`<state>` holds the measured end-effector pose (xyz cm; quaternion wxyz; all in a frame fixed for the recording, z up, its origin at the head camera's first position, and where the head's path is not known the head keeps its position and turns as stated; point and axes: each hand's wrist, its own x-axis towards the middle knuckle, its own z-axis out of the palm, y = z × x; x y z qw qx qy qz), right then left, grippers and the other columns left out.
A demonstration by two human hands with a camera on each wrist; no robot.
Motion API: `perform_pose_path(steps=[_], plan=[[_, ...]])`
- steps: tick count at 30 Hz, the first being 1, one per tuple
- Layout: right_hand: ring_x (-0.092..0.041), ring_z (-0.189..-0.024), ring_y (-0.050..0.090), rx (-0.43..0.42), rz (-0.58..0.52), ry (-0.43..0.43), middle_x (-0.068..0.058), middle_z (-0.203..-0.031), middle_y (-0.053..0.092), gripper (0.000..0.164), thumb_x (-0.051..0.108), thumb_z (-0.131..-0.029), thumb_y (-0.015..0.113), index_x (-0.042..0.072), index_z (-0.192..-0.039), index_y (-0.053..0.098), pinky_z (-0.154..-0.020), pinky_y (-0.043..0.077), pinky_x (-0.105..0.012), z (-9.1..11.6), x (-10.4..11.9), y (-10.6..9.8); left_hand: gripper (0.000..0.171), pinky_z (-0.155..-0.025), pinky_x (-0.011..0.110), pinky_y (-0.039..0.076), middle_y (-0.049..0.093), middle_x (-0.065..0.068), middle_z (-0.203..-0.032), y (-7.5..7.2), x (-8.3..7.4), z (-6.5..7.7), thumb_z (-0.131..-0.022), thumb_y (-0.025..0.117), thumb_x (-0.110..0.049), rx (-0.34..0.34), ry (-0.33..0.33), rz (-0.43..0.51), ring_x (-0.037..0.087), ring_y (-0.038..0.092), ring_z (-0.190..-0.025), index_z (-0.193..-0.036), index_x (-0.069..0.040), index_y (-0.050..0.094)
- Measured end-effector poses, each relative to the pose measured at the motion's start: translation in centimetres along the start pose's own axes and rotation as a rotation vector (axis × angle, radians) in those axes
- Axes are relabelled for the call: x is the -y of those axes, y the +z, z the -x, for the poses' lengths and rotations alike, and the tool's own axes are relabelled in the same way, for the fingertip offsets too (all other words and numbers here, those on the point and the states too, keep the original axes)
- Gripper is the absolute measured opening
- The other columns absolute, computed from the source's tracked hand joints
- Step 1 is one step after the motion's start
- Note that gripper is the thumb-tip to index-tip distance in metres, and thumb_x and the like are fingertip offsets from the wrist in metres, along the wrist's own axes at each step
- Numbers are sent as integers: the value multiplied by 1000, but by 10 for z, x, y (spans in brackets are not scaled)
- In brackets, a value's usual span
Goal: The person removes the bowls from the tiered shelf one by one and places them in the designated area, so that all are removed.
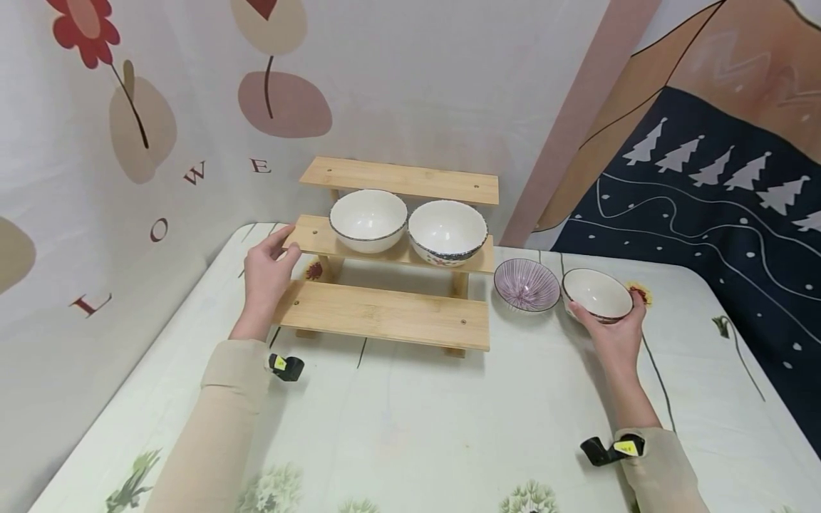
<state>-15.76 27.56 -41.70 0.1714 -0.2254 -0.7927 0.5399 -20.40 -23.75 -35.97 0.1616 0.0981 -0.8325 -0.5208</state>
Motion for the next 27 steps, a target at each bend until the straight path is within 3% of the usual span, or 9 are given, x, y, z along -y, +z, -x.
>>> perform_pose_path(steps=[10,27], plan=[[-27,-153,22,9,42,51,-12,-167,17,111,36,-80,80,15,-160,5,-128,21,-40,-2,-2,2,49,-113,36,46,52,7,-150,0,0,0,-97,50,-22,7,0,-2,22,52,-138,-144,-13,54],[-29,-153,24,38,39,12,-13,-166,20,111,33,-81,80,17,-160,4,-128,22,-44,-2,-9,2,48,-107,25,51,56,6,-146,1,1,-2,-96,50,-22,-8,-4,0,20,56,-134,-142,-15,56]])
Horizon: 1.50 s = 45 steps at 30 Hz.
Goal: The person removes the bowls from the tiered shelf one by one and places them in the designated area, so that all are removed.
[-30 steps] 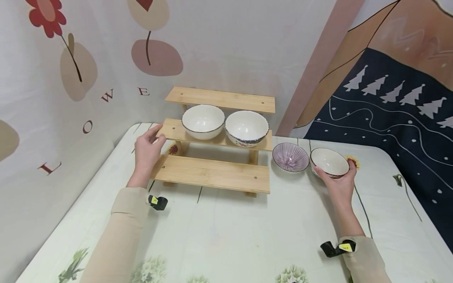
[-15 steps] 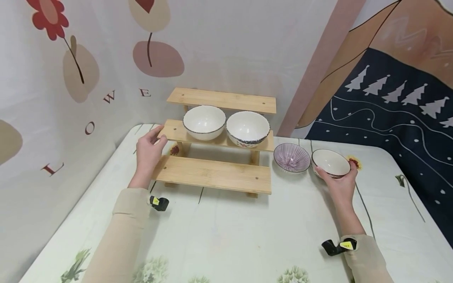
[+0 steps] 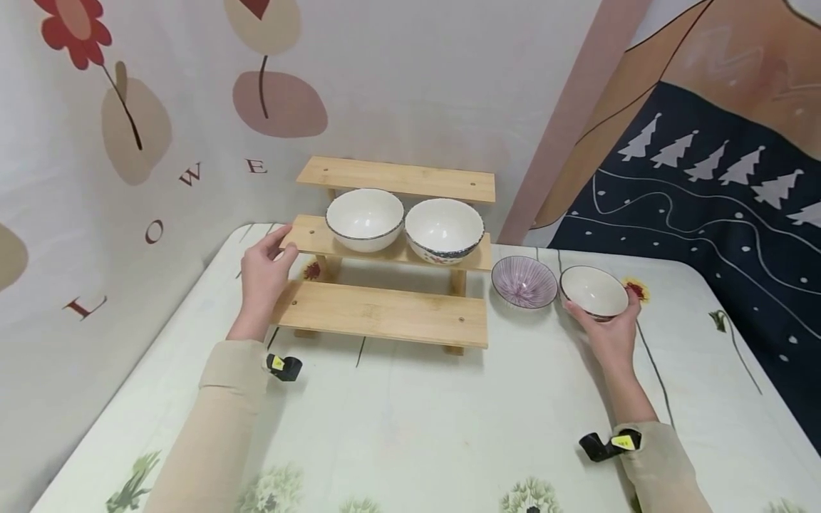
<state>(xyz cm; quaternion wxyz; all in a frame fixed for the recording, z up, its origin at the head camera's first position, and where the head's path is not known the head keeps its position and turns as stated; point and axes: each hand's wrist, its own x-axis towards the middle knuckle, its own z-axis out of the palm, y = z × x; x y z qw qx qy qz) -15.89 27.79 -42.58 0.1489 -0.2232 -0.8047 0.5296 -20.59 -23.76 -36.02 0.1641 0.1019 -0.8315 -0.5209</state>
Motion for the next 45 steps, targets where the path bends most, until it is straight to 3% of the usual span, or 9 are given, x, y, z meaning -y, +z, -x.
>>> perform_pose_path(steps=[30,38,45], plan=[[-32,-155,16,50,87,2,-16,-168,10,120,36,-81,81,14,-161,-5,-128,17,-50,3,4,-6,48,-111,29,47,53,9,-149,-2,-1,2,-96,52,-21,2,-10,43,22,53,-137,-143,-11,55],[-31,-152,25,72,107,-25,-13,-166,22,109,35,-81,81,13,-160,10,-127,24,-49,3,7,-15,49,-110,29,48,54,7,-148,-1,-2,2,-96,50,-23,-3,-12,20,20,54,-136,-143,-13,55],[-34,-150,29,115,132,15,-16,-166,18,107,35,-84,78,8,-161,7,-123,32,-49,3,9,-22,49,-111,32,47,54,7,-148,-1,-1,2,-96,50,-23,-1,-13,15,20,53,-137,-143,-12,55]])
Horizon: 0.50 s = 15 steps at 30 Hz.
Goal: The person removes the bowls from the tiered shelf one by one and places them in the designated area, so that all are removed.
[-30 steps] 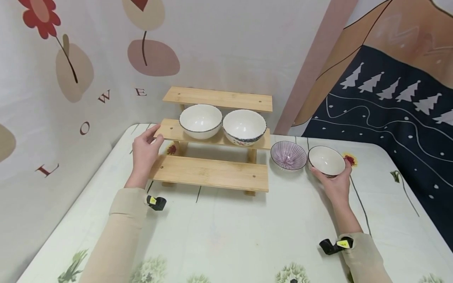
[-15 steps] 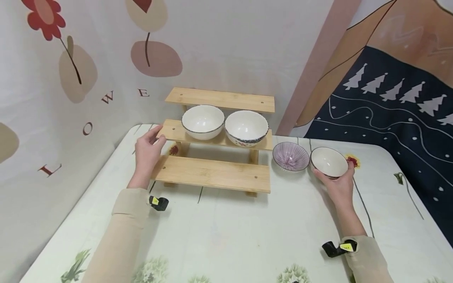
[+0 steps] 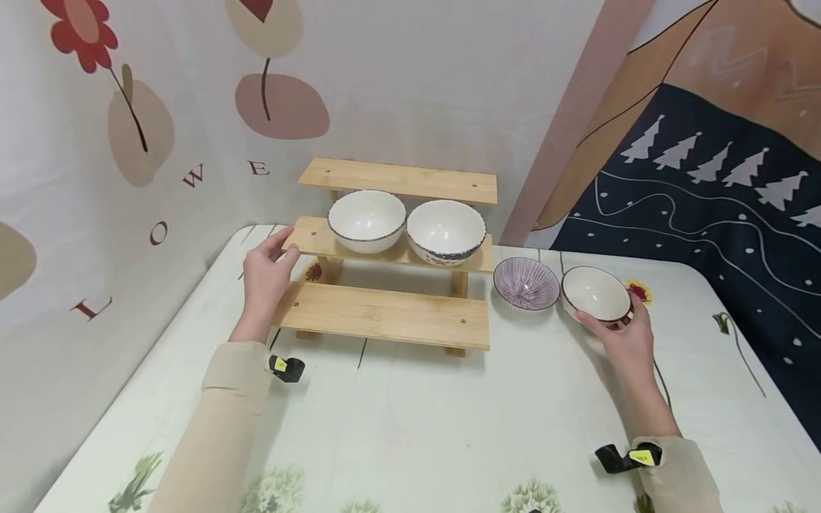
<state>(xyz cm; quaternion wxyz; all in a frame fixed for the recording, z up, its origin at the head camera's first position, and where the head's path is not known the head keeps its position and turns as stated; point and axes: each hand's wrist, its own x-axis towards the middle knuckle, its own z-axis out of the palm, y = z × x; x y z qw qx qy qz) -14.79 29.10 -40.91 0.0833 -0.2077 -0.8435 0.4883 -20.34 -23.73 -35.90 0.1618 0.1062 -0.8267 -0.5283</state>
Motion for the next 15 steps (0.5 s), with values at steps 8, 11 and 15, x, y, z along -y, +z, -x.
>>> perform_pose_path(steps=[8,11,15], plan=[[-33,-145,41,21,32,39,-14,-163,27,97,40,-89,72,14,-161,13,-116,42,-42,3,-2,-10,49,-112,33,47,53,7,-149,0,1,0,-96,51,-22,2,0,4,21,53,-137,-144,-13,55],[-31,-142,45,4,61,36,-12,-161,33,90,42,-90,69,16,-160,20,-105,50,-20,3,-4,-14,49,-111,32,47,53,7,-149,1,0,1,-96,51,-22,1,1,-1,21,53,-136,-143,-13,55],[-24,-134,50,-36,44,48,-10,-158,39,80,42,-91,68,18,-157,31,-75,43,2,4,-6,-19,48,-112,32,47,53,7,-149,1,0,0,-96,51,-22,2,2,2,21,53,-136,-143,-13,55]])
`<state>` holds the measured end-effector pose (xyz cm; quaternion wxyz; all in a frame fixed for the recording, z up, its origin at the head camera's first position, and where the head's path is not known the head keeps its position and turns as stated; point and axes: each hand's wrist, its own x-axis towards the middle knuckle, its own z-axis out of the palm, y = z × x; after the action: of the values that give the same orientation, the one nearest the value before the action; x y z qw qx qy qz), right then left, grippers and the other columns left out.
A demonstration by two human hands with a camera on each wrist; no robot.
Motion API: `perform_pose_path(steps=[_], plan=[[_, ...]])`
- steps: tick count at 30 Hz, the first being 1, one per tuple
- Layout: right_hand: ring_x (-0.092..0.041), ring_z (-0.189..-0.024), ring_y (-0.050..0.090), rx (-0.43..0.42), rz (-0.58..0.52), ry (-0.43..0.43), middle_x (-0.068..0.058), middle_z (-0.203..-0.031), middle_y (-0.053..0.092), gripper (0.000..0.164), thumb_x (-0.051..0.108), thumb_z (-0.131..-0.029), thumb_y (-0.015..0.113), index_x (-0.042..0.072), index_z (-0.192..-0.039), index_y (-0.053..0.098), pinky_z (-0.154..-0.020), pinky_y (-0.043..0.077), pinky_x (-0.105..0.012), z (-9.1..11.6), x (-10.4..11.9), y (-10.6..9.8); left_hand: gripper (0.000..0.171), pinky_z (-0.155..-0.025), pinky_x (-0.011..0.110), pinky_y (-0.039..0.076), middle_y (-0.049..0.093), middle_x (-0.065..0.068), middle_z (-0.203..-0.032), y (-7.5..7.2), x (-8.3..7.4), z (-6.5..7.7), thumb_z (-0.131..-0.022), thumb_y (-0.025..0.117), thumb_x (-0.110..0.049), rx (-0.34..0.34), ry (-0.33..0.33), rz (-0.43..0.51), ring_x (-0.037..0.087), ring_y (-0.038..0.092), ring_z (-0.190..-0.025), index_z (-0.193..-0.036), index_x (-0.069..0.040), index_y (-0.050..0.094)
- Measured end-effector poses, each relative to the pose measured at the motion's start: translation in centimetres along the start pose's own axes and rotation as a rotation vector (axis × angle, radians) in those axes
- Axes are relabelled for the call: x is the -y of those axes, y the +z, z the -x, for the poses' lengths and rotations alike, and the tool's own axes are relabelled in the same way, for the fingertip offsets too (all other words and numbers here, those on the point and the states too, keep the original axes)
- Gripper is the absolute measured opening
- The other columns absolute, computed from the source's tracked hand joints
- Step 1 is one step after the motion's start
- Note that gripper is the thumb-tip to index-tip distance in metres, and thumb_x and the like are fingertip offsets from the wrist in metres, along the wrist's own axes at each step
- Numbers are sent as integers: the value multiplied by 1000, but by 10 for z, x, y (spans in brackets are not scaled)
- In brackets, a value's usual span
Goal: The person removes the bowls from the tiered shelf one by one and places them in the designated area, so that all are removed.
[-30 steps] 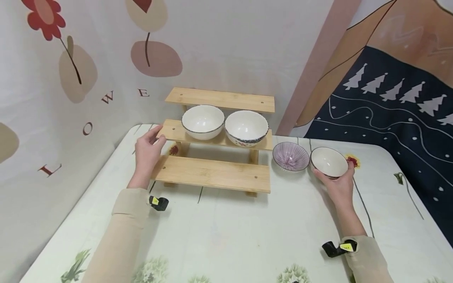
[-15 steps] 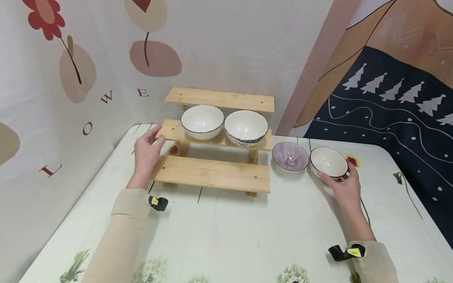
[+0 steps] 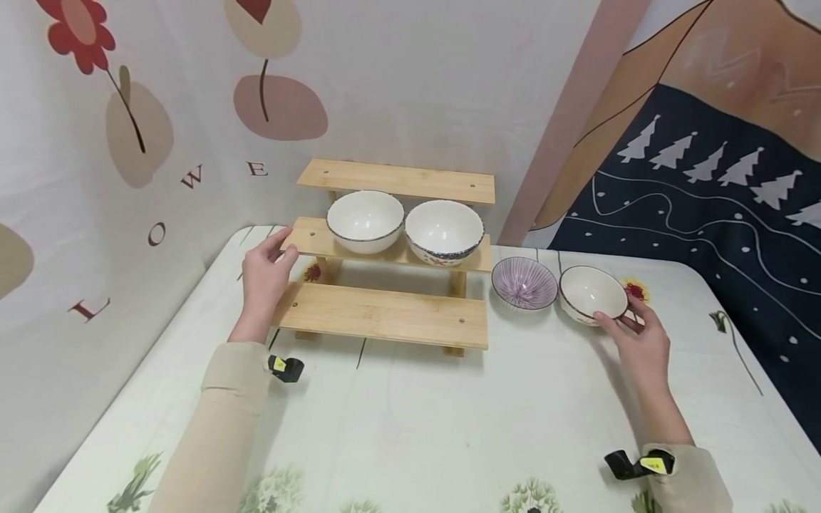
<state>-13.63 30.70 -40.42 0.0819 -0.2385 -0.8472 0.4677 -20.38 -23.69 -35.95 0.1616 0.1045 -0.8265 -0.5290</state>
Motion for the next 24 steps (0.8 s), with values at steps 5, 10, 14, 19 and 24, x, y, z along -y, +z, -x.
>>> perform_pose_path(steps=[5,10,14,19,24], plan=[[4,-109,56,-63,-64,-18,-5,-149,51,69,37,-92,68,17,-152,42,-72,42,4,2,-2,-4,49,-112,33,46,53,7,-149,0,0,-1,-96,51,-22,3,0,1,21,53,-137,-143,-13,55],[19,-86,52,-127,-127,-88,23,-110,57,61,28,-92,70,10,-146,49,-70,47,3,5,-5,-8,49,-113,33,46,52,7,-149,0,1,-1,-96,50,-22,1,6,0,21,53,-137,-144,-12,54],[18,-80,54,-161,-152,-100,31,-96,55,55,24,-91,71,10,-142,54,-67,47,2,6,-6,-11,49,-113,33,46,52,8,-149,0,1,0,-96,50,-22,2,6,6,21,53,-137,-144,-12,54],[15,-78,56,-174,-177,-85,31,-89,57,49,23,-92,70,13,-138,58,-66,47,2,7,-6,-15,49,-113,33,45,53,8,-149,0,1,0,-96,51,-22,2,6,9,21,53,-137,-144,-12,54],[13,-78,57,-173,-181,-81,34,-84,58,41,21,-92,71,15,-131,61,-65,48,1,10,-5,-17,49,-113,32,45,53,8,-148,0,1,0,-96,51,-21,-3,8,16,22,53,-137,-143,-11,55]])
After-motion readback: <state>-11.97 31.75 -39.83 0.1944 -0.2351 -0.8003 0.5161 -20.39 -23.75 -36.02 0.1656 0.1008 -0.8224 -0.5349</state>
